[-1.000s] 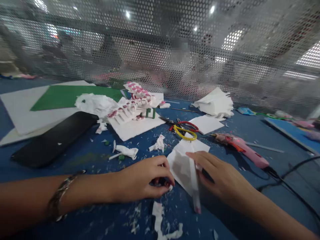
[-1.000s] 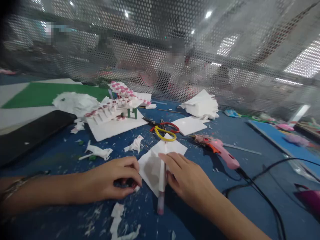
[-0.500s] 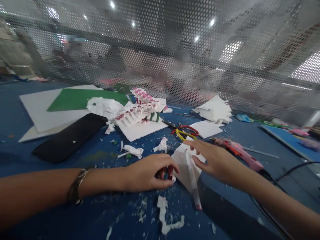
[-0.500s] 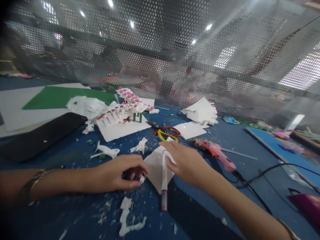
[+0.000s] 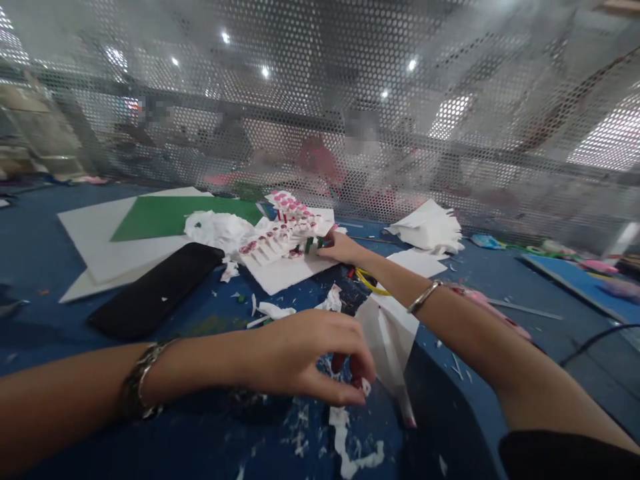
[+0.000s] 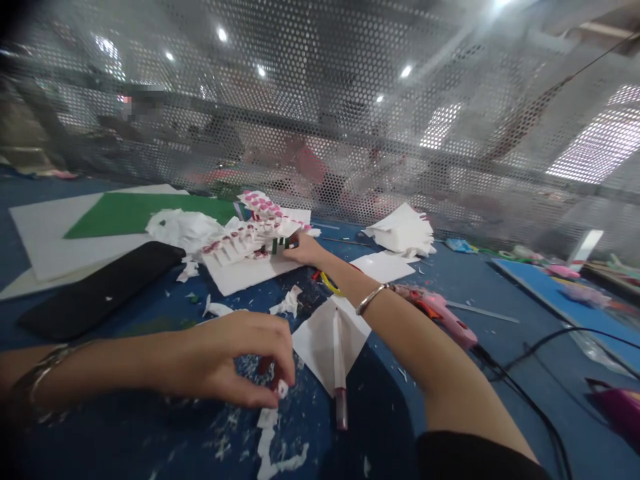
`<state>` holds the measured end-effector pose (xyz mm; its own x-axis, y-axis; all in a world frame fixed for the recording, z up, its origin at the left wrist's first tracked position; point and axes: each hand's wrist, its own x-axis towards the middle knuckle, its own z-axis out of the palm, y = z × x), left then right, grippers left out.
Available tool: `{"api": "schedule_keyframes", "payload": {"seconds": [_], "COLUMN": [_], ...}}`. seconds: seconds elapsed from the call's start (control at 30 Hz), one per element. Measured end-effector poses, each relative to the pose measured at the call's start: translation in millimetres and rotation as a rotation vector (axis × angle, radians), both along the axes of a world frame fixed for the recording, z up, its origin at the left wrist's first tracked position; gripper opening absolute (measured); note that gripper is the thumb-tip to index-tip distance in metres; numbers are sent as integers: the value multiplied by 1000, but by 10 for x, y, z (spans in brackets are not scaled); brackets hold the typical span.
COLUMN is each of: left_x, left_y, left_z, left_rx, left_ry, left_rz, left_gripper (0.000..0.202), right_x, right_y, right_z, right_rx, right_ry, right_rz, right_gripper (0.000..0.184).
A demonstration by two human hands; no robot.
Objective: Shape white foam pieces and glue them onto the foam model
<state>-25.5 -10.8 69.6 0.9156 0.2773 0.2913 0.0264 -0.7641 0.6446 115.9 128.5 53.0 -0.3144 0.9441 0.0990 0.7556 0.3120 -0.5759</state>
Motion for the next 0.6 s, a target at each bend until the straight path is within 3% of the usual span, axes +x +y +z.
{"api": "schedule_keyframes", "payload": {"seconds": [0.17, 0.33, 0.47, 0.6], "left_x": [-115, -357, -517, -604], "left_y": [9, 130, 248, 310], "left_z": [278, 577, 678, 727], "left_rx": [192, 454, 566, 579], "left_ry": [12, -7, 59, 50], "left_rz": [28, 263, 403, 578], "left_gripper": [7, 10, 17, 25], "right_x": [-68, -10, -26, -68], "right_y": [-79, -270, -398, -604], "right_z": [17, 103, 97, 42], "right_rx": [-41, -45, 5, 86], "right_ry": [13, -22, -48, -34], "right_rz": [73, 137, 147, 143], "right_gripper": [12, 10, 10, 16]}}
